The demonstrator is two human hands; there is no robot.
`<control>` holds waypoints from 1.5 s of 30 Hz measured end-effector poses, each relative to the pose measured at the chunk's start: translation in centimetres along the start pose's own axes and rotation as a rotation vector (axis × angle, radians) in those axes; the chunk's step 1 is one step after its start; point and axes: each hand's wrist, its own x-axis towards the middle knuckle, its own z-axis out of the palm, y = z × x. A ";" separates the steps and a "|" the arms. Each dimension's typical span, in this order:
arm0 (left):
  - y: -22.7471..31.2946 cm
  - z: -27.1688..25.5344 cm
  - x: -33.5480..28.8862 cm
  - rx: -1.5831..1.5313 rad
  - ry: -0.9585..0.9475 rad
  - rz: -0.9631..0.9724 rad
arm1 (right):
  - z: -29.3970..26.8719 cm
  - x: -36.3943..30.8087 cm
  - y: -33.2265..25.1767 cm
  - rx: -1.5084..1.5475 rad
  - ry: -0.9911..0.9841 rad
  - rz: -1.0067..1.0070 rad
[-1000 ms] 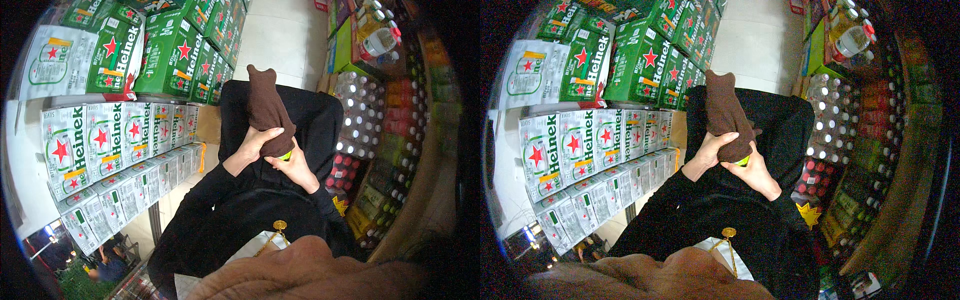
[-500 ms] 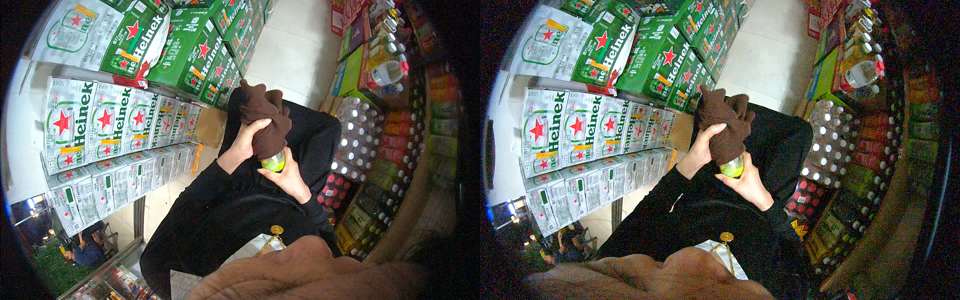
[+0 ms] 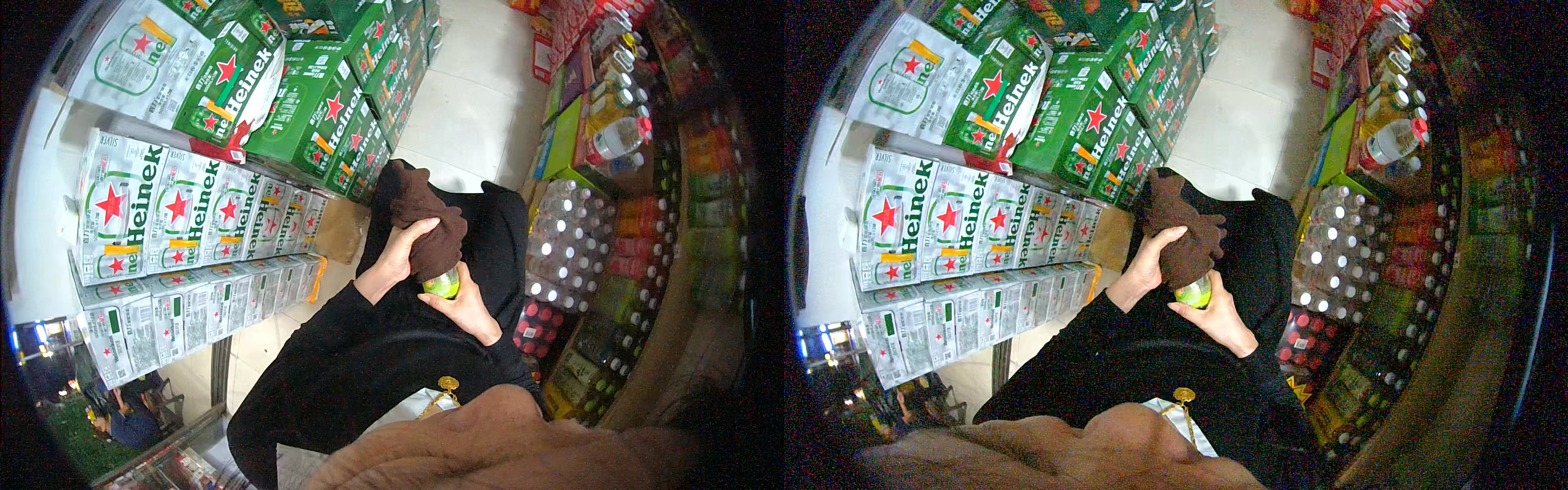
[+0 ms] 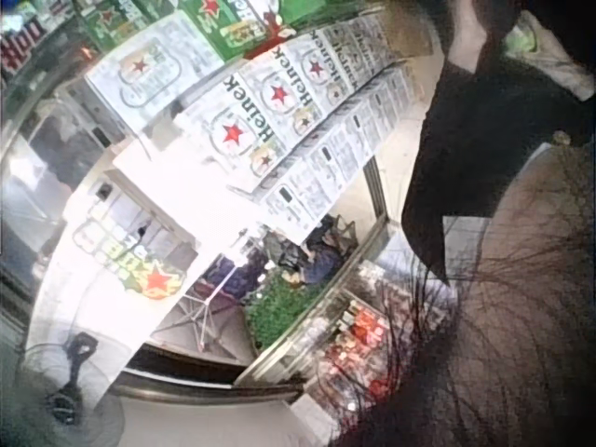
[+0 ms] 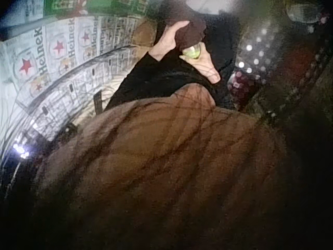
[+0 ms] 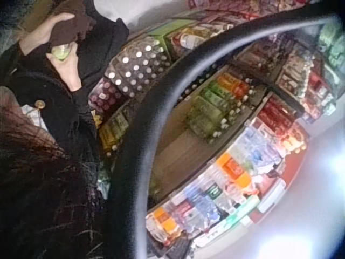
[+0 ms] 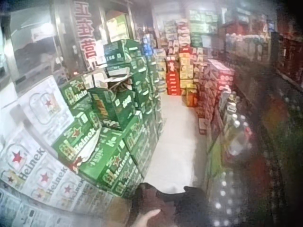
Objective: The person wipes a yellow-labeled plastic bottle with a brown cloth, repeatedly rotating and rubbing the bottle. After wiping, the person places the bottle into a glass-door refrigerator.
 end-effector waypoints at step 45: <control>-0.3 3.4 0.4 0.258 0.040 0.319 | -0.3 1.2 1.2 -0.337 0.267 -0.126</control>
